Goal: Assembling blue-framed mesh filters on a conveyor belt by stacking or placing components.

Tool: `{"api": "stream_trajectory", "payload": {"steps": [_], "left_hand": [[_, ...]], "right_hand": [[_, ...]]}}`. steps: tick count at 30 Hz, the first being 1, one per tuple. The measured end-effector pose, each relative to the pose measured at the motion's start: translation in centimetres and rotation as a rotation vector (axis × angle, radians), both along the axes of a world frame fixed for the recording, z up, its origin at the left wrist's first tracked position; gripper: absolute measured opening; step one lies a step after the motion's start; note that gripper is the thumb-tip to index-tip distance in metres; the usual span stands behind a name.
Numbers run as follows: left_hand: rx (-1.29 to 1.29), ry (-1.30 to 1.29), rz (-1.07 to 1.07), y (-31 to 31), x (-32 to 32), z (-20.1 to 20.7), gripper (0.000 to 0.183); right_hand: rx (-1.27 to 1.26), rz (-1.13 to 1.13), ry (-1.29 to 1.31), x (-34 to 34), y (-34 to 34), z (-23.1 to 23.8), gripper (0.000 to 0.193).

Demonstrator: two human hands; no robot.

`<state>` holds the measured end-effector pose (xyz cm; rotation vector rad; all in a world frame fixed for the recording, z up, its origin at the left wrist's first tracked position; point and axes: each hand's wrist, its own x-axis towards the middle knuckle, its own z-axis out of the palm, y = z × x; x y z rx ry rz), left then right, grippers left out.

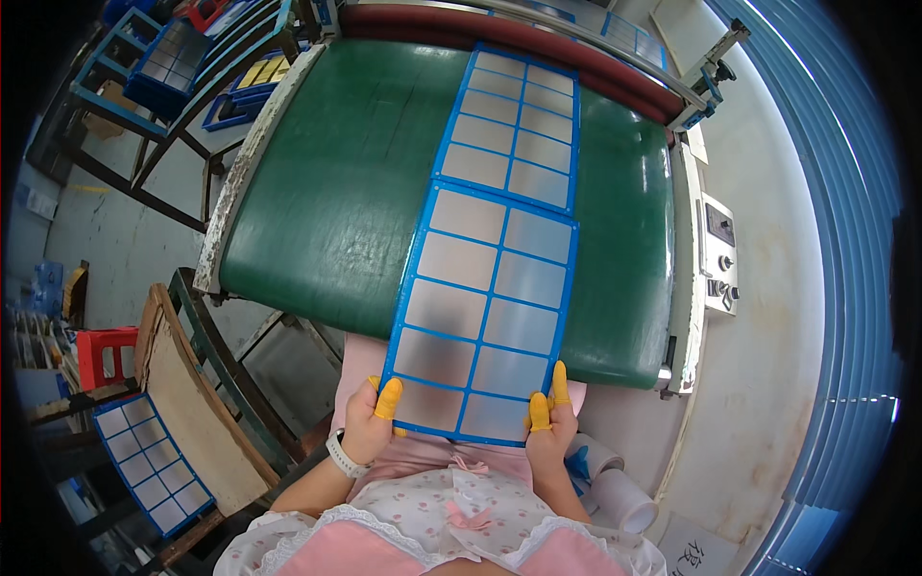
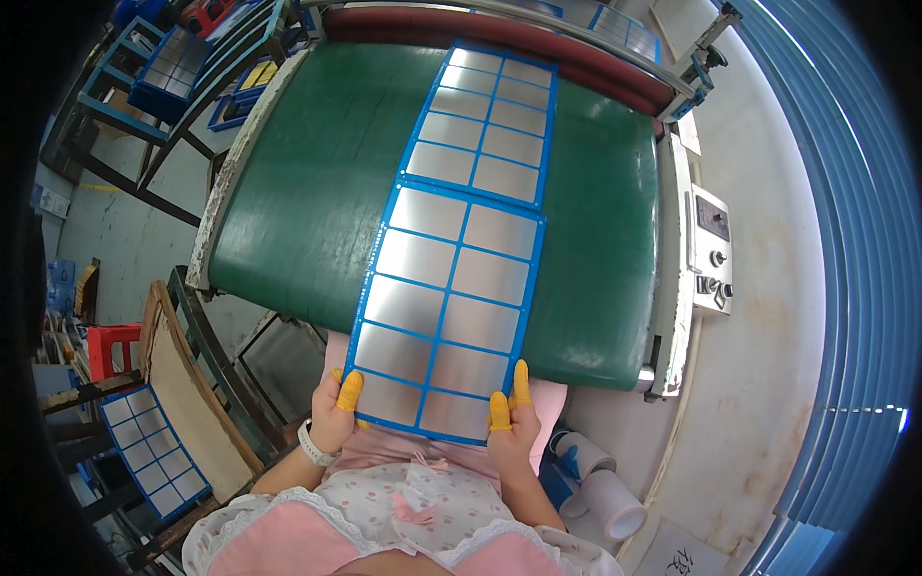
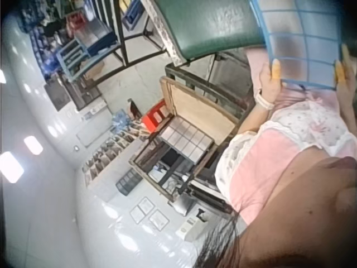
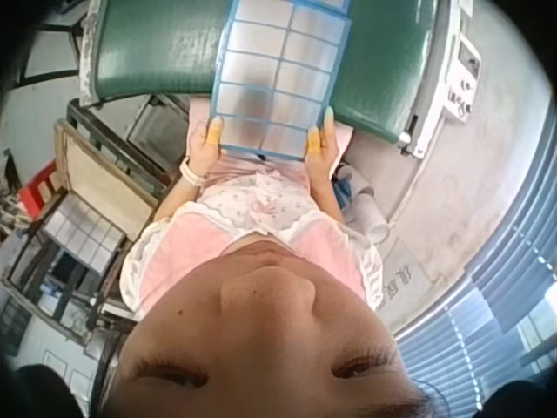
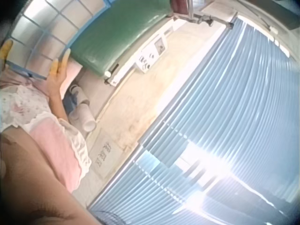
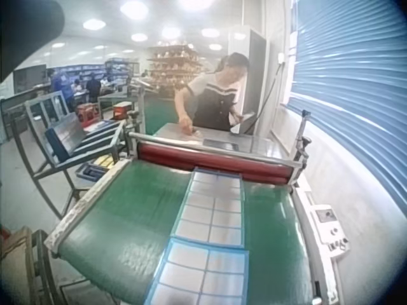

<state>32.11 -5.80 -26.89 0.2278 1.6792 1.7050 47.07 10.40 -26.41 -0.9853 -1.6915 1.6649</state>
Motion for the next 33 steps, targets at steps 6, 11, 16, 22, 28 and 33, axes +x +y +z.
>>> {"api": "stream_trajectory", "payload": {"steps": [6, 11, 16, 22, 28, 33], "left_hand": [[-0.007, -0.013, 0.021, 1.1, -1.4, 0.4, 0.025], [-0.021, 0.017, 0.016, 1.6, -2.2, 0.1, 0.023], [-0.019, 0.095, -0.015, 2.4, -2.9, 0.6, 0.021], [-0.016, 0.022, 0.017, 3.6, -3.6, 1.4, 0.018], [-0.078, 0.019, 0.044, 4.0, -4.1, 1.4, 0.016], [-0.071, 0.045, 0.022, 4.8, -4.6, 2.4, 0.007]], "right_hand": [[-0.072, -0.033, -0.013, -1.9, 0.8, 0.6, 0.047], [-0.034, -0.041, -0.051, -2.7, 1.3, 0.7, 0.047], [-0.022, -0.107, -0.059, -3.5, 1.6, 1.4, 0.049], [0.598, -0.068, -0.447, -2.3, 3.2, 2.5, 0.046], [1.151, 0.389, -0.362, -5.9, 3.4, 7.0, 0.048], [1.231, 0.795, -0.482, -8.9, 3.2, 6.0, 0.052]]}}
